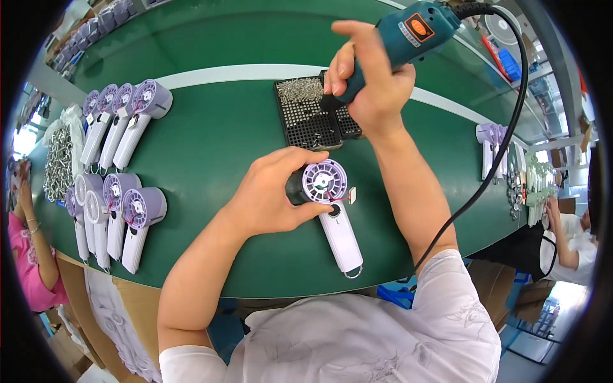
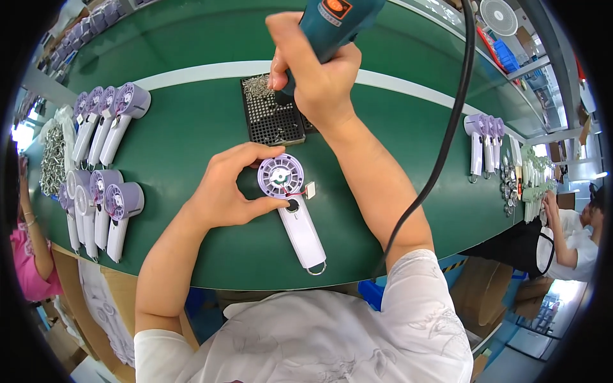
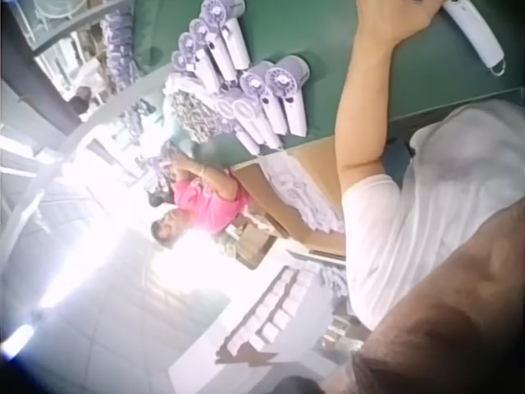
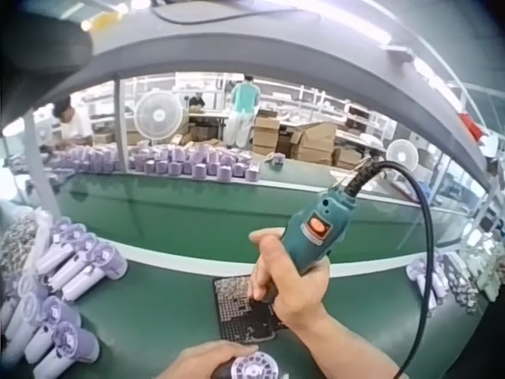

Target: The person assembles portable fans by driving screws into the fan bodies using an electric screwdriver, testing the fan buttons and folding the fan heads, and placing the fans onto the conveyor table.

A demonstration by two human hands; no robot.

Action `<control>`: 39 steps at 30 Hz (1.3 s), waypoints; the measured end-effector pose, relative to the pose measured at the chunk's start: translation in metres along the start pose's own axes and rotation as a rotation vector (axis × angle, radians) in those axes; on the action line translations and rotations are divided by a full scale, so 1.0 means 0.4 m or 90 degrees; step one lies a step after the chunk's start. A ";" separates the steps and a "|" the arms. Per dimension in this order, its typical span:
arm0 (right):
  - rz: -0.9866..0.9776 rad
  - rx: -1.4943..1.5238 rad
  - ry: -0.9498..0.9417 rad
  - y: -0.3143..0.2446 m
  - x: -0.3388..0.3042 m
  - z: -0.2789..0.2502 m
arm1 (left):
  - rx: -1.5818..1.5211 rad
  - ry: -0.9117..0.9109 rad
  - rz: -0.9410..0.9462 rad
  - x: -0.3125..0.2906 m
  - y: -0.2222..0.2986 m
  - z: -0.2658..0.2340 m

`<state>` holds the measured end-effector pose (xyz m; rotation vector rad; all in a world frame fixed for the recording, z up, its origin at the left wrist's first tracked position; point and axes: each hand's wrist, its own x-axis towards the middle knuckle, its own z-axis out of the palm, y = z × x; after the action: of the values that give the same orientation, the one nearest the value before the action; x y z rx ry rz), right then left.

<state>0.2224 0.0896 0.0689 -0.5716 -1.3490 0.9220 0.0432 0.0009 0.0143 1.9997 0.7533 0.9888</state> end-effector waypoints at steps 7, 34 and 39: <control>0.026 -0.004 0.080 0.024 -0.003 0.022 | -0.014 0.013 0.001 -0.003 -0.008 0.003; 0.034 -0.060 0.057 0.033 -0.012 0.059 | -0.006 0.010 0.002 -0.005 -0.004 0.002; 0.021 -0.062 0.081 0.017 -0.013 0.047 | -0.003 0.009 -0.006 -0.007 0.001 0.004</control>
<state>0.2028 0.0862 0.0636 -0.7174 -1.2772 0.8360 0.0429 -0.0021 0.0130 1.9851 0.7661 0.9988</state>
